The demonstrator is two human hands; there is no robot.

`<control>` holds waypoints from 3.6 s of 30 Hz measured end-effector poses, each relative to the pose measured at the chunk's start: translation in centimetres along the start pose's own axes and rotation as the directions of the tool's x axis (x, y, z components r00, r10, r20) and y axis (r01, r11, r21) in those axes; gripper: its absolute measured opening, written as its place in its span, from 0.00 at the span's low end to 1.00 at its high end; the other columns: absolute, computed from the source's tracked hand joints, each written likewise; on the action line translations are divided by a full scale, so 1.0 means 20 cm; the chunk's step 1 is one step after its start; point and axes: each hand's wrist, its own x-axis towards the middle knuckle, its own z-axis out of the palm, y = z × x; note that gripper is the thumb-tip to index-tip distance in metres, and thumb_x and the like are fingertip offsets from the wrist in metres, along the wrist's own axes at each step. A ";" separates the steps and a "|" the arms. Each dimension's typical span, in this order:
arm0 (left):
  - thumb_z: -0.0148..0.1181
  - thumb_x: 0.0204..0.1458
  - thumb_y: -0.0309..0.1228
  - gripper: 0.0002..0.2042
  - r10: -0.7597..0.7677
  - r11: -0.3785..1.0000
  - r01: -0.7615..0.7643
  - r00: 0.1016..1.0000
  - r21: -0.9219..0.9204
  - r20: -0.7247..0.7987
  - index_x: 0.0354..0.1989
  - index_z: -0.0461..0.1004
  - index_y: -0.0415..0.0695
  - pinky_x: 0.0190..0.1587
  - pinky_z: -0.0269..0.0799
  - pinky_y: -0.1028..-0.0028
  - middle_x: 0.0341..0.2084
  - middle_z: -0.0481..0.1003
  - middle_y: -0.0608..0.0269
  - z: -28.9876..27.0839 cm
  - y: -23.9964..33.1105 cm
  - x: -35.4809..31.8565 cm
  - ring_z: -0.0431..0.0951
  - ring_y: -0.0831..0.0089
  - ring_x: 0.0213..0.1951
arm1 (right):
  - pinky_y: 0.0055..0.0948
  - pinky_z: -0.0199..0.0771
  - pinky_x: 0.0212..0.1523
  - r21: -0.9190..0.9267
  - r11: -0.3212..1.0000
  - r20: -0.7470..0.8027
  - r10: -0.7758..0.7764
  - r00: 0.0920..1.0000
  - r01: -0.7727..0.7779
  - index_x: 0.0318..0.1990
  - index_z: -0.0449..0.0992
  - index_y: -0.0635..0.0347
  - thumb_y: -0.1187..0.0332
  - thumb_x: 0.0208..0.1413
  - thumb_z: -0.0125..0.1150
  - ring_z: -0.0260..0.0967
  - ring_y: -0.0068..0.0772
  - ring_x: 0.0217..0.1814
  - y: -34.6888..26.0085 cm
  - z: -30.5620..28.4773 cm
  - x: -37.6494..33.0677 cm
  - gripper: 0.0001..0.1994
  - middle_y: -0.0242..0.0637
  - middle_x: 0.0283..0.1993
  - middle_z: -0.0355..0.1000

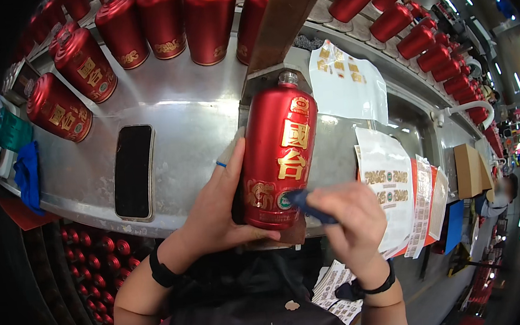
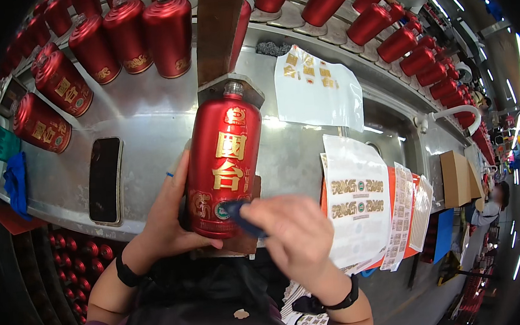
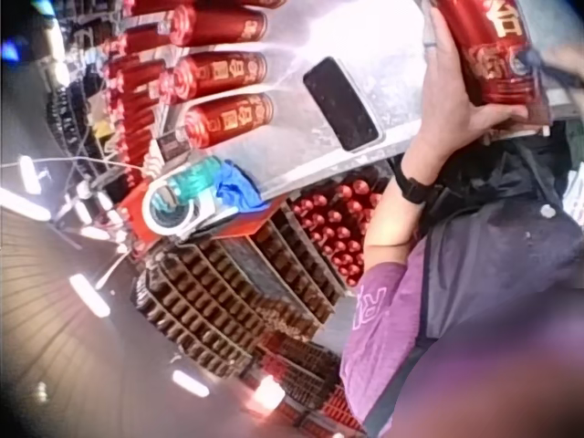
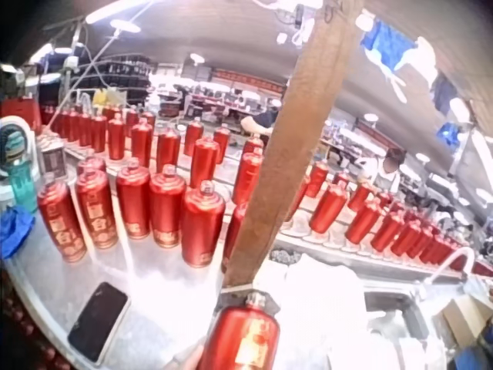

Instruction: Applying decorative labels and finishing touches to large red metallic bottles on an assembly line.

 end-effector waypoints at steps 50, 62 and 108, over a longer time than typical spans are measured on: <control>0.79 0.38 0.43 0.59 -0.032 0.999 0.031 0.999 -0.040 -0.023 0.75 0.43 0.37 0.70 0.57 0.58 0.72 0.49 0.36 -0.03 -0.01 -0.02 0.56 0.43 0.71 | 0.33 0.68 0.43 -0.137 0.990 0.020 0.021 1.000 -0.018 0.42 0.86 0.52 0.77 0.39 0.68 0.69 0.36 0.41 -0.15 0.06 0.00 0.18 0.32 0.44 0.79; 0.79 0.38 0.39 0.54 -0.027 0.996 0.021 0.998 -0.088 -0.057 0.75 0.51 0.40 0.71 0.57 0.59 0.74 0.49 0.41 -0.03 0.00 -0.01 0.55 0.46 0.72 | 0.30 0.67 0.40 -0.128 0.990 0.129 -0.046 0.991 0.063 0.44 0.85 0.54 0.76 0.39 0.67 0.67 0.33 0.38 -0.18 0.03 0.05 0.19 0.32 0.42 0.80; 0.75 0.37 0.35 0.42 0.235 0.971 -0.220 0.954 0.096 -0.186 0.64 0.67 0.32 0.64 0.69 0.55 0.64 0.65 0.36 -0.10 0.02 -0.02 0.69 0.41 0.63 | 0.29 0.66 0.37 -0.352 0.929 0.235 -0.028 0.972 0.112 0.46 0.84 0.57 0.77 0.33 0.69 0.67 0.31 0.36 -0.34 0.02 0.22 0.24 0.33 0.37 0.77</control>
